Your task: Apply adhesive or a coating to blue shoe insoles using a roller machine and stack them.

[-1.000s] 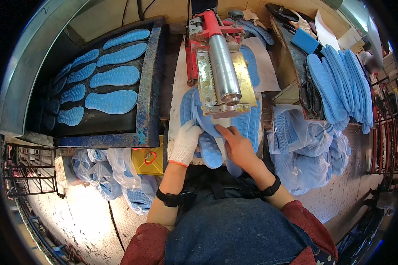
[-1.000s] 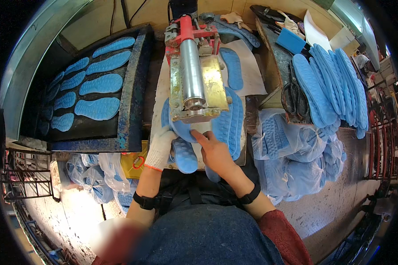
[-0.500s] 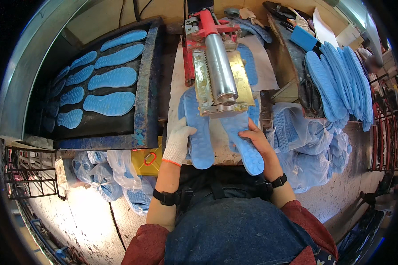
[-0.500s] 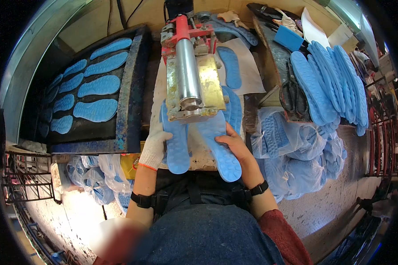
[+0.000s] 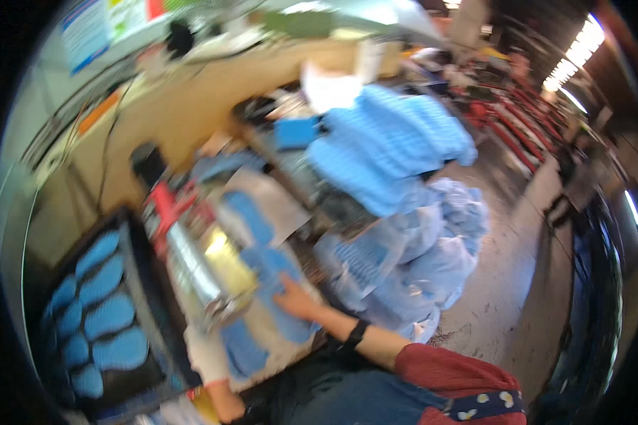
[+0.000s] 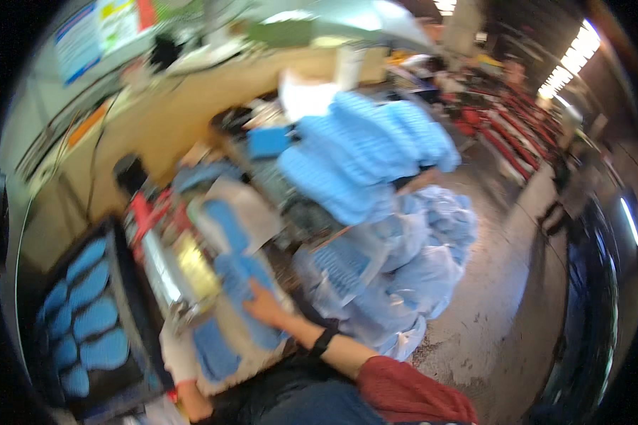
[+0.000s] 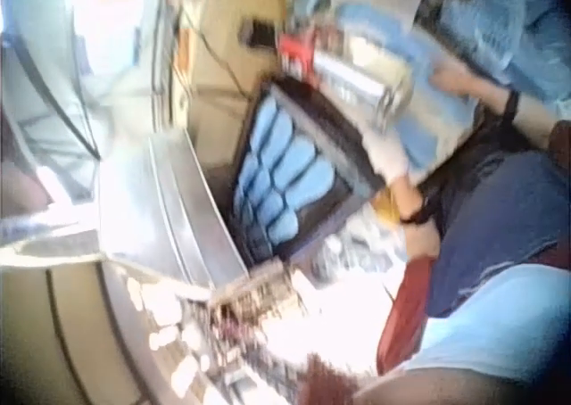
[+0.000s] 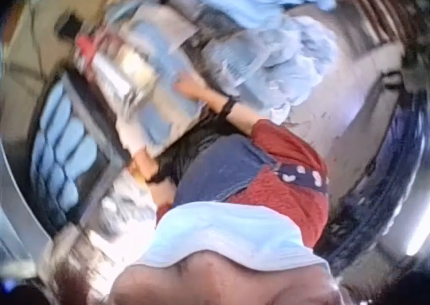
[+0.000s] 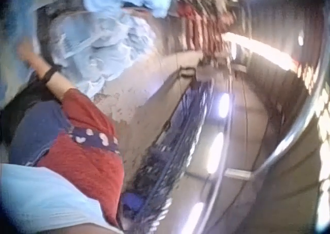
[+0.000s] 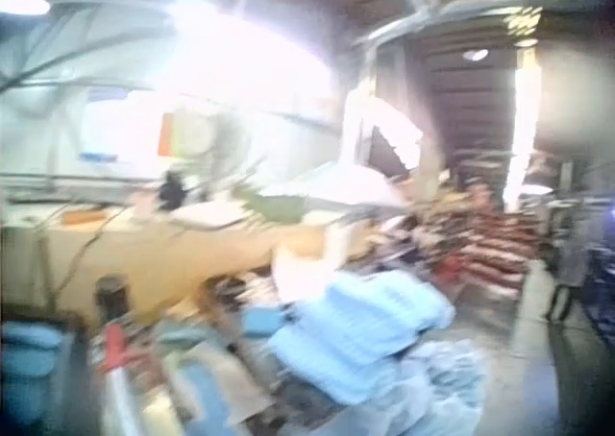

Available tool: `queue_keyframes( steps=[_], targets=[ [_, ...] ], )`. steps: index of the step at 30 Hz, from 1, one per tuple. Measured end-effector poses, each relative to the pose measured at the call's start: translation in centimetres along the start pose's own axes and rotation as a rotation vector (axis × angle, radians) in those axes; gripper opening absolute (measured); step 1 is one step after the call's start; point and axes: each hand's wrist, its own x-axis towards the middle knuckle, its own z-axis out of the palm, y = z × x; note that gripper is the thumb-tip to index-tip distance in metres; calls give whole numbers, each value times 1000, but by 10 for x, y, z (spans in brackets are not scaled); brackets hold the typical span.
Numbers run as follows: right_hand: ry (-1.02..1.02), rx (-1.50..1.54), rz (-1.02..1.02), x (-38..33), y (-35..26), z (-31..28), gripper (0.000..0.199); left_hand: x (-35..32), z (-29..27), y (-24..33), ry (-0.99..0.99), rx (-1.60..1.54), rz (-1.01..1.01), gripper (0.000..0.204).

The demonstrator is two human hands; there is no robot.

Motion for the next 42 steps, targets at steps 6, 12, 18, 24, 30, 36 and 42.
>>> queue_keyframes(
  steps=[6,12,18,24,30,36,42],
  targets=[
    [-44,-138,-52,-9,-37,-4,63,35,-21,-56,-23,15,-153,26],
    [74,-99,-139,-7,-31,0,60,46,30,-80,321,263,25,40],
    [4,-90,-91,-9,-43,-7,59,42,50,-122,292,316,-96,40],
    [60,-88,-99,-11,-32,-2,60,41,56,-133,347,257,-1,38],
    [106,-87,-110,-13,-35,-3,62,42,55,-129,336,246,-30,39],
    [46,-108,-77,-11,-33,-3,64,34,47,-111,298,169,-79,37],
    [90,-123,-51,-9,-23,5,52,41,48,-101,549,165,-57,42]
  ],
)
